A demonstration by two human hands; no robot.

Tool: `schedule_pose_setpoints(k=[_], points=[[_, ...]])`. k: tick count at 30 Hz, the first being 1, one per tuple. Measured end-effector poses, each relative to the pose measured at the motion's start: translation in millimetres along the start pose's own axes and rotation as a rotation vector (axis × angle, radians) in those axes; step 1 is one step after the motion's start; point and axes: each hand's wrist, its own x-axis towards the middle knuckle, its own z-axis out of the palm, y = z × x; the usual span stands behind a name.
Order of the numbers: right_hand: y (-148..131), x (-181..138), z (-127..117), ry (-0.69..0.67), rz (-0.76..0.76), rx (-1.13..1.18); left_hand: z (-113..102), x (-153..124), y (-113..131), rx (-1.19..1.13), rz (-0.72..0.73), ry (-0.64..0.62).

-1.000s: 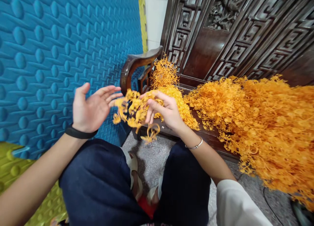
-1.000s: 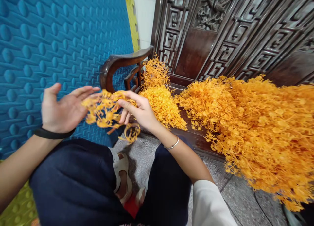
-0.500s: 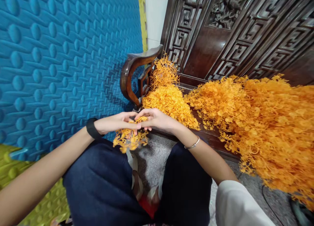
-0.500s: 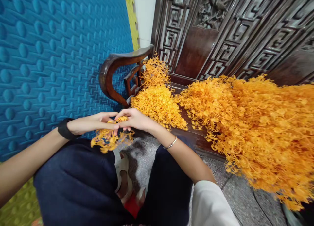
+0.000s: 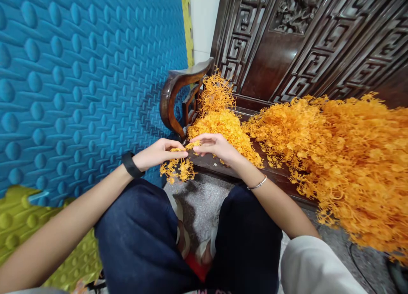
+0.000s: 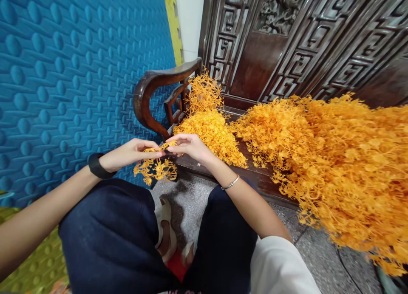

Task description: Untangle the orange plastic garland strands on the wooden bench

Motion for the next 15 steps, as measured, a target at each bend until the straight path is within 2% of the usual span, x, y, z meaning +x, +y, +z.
schedule_pose_setpoints(k=[4, 9, 15], points=[[2, -1, -7, 0.035, -0.005, 0.062, 2, 4, 1, 0.094, 0.059, -0.008], [1, -4, -17, 0.113, -0.061, 0.075, 4, 8, 0, 0.103, 0.062, -0.013], [11, -5, -5, 0.031, 0.036, 0.033, 7, 11, 4, 0.003, 0.110, 0.021]])
